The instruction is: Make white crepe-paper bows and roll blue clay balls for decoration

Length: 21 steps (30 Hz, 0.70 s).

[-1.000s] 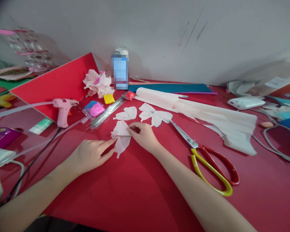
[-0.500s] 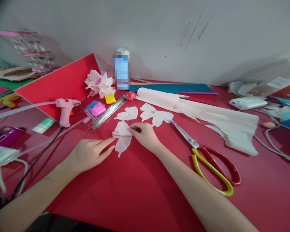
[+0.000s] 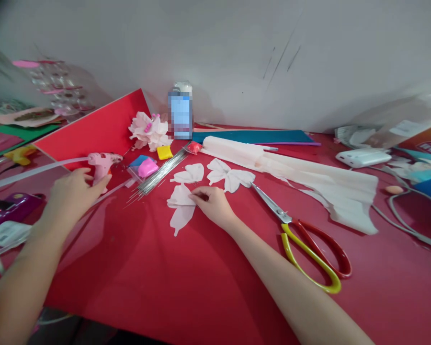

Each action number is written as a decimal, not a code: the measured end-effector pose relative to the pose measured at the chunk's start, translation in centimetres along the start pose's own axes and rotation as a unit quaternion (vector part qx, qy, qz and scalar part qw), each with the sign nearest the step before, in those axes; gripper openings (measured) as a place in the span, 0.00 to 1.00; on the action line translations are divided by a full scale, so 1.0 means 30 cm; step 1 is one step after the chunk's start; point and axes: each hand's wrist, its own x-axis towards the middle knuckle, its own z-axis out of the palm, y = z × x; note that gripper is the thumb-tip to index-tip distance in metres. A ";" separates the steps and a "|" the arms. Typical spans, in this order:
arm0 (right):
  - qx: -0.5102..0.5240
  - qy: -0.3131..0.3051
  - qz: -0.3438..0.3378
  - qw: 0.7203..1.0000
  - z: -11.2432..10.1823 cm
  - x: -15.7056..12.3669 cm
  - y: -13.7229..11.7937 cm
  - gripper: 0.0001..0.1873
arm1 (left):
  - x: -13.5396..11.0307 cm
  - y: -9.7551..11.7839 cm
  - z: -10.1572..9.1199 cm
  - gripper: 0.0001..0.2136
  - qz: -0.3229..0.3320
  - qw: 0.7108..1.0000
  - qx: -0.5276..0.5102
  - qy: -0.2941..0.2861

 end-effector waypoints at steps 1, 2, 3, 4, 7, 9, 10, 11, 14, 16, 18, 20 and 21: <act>0.001 0.000 0.000 1.000 -0.001 0.000 0.001 0.10 | 0.016 0.004 0.008 0.23 -0.011 1.000 0.016 -0.008; 0.002 0.000 -0.001 1.000 -0.001 0.001 0.002 0.10 | 0.030 0.008 0.014 0.23 -0.011 0.999 0.037 -0.021; 0.003 -0.001 -0.002 1.000 -0.002 0.001 0.003 0.10 | 0.040 0.012 0.019 0.24 -0.005 0.998 0.056 -0.037; 0.005 -0.001 -0.003 1.000 -0.002 0.000 0.004 0.10 | 0.048 0.015 0.022 0.24 0.006 0.996 0.069 -0.050; 0.008 -0.001 -0.006 1.000 -0.001 -0.001 0.007 0.10 | 0.050 0.020 0.019 0.23 0.026 0.994 0.083 -0.060; 0.011 0.000 -0.007 1.000 0.001 -0.001 0.009 0.10 | 0.040 0.021 0.003 0.22 0.029 0.996 0.080 -0.034; 0.012 -0.001 -0.008 1.000 0.002 -0.001 0.010 0.10 | 0.031 0.022 -0.009 0.21 0.031 0.997 0.071 -0.011; 0.013 -0.001 -0.009 1.000 0.002 -0.001 0.010 0.10 | 0.020 0.023 -0.024 0.19 0.032 0.998 0.053 0.015; 0.016 0.001 -0.008 1.000 0.003 -0.001 0.010 0.10 | -0.029 0.027 -0.073 0.13 0.001 0.998 -0.040 0.043; 0.016 0.005 -0.007 1.000 0.003 -0.002 0.008 0.10 | -0.078 0.031 -0.099 0.15 -0.040 0.992 -0.114 -0.019; 0.017 0.007 -0.005 1.000 0.003 -0.003 0.006 0.09 | -0.136 0.037 -0.114 0.17 -0.055 0.981 -0.167 -0.086; 0.018 0.008 -0.005 1.000 0.004 -0.004 0.003 0.09 | -0.193 0.043 -0.112 0.15 -0.042 0.974 -0.197 -0.104; 0.018 0.009 -0.004 1.000 0.004 -0.004 0.002 0.09 | -0.217 0.046 -0.107 0.14 -0.026 0.972 -0.209 -0.105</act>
